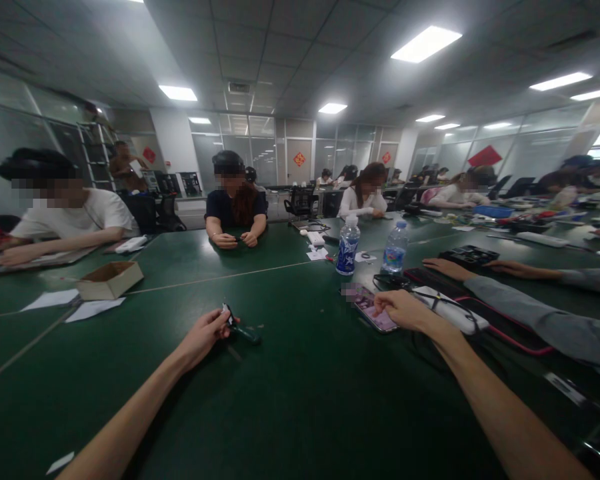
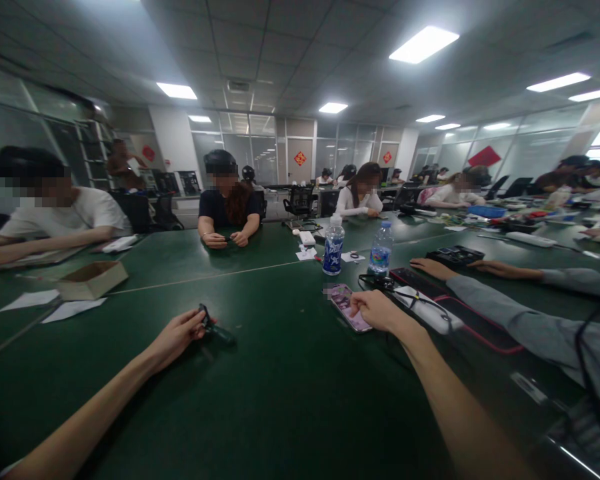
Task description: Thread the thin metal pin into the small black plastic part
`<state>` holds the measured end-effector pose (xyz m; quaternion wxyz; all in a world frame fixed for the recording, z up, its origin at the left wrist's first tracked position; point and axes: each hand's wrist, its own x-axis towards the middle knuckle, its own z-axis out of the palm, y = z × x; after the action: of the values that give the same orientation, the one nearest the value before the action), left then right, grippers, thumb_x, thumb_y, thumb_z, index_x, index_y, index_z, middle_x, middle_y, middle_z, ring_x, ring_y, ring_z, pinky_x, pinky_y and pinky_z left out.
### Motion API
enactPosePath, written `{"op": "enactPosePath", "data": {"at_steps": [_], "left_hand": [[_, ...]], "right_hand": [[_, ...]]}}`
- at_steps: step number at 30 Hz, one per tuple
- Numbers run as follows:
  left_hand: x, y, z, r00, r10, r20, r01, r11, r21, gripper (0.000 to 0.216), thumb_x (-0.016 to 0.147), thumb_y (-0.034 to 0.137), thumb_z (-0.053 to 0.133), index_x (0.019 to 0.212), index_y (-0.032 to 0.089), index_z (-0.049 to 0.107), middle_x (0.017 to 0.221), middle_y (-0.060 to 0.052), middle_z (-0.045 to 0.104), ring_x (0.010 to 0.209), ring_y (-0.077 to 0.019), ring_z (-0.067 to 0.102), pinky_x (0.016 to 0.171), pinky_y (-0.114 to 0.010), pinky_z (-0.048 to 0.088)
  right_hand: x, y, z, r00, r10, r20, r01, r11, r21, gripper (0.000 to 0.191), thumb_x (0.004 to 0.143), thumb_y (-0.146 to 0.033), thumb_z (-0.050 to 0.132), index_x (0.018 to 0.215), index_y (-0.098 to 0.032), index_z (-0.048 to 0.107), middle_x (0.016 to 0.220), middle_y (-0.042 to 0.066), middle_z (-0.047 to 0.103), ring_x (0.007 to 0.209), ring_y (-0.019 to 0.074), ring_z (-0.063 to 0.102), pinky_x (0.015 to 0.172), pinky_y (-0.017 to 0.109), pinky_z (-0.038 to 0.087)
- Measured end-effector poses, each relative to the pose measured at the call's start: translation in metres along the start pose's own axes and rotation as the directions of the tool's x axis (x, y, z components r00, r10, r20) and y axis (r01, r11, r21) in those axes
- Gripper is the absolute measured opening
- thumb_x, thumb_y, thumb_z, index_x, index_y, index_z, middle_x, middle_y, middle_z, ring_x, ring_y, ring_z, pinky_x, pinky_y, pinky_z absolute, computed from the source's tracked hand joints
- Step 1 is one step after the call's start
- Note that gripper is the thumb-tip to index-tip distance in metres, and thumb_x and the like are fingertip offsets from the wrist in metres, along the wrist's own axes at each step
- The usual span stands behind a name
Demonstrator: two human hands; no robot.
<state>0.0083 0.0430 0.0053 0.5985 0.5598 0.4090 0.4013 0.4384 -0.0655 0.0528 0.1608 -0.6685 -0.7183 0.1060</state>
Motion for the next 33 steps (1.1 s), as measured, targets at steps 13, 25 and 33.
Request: {"op": "enactPosePath", "data": {"at_steps": [13,25,33], "left_hand": [[0.000,-0.001,0.001,1.000,0.005,-0.014,-0.005,1.000,-0.003,0.044,0.064,0.052,0.072,0.082,0.012,0.064,0.074,-0.002,0.059,0.056,-0.0086,0.044,0.053,-0.020,0.035],[-0.001,0.002,0.002,1.000,-0.003,-0.016,0.003,1.000,-0.013,0.044,0.063,0.052,0.073,0.082,0.013,0.065,0.072,-0.001,0.059,0.056,-0.0089,0.043,0.054,-0.020,0.036],[0.000,0.000,0.001,1.000,0.007,-0.005,-0.007,1.000,-0.007,0.043,0.064,0.052,0.072,0.082,0.013,0.066,0.076,-0.003,0.060,0.058,-0.0094,0.044,0.054,-0.021,0.037]], "right_hand": [[0.000,0.014,-0.001,0.999,0.007,-0.051,-0.007,1.000,-0.006,0.023,0.066,-0.005,0.036,0.064,-0.020,0.053,0.076,0.001,0.072,0.060,0.0149,0.059,0.057,0.022,0.035],[0.001,0.014,-0.001,0.999,0.038,-0.039,-0.039,0.999,-0.019,0.025,0.069,-0.005,0.037,0.068,-0.019,0.058,0.077,0.001,0.072,0.061,0.0149,0.060,0.058,0.022,0.035],[0.002,0.015,0.001,0.999,0.013,-0.033,-0.014,0.999,-0.030,0.027,0.066,-0.005,0.038,0.069,-0.020,0.060,0.077,0.000,0.072,0.057,0.0142,0.058,0.055,0.022,0.034]]}}
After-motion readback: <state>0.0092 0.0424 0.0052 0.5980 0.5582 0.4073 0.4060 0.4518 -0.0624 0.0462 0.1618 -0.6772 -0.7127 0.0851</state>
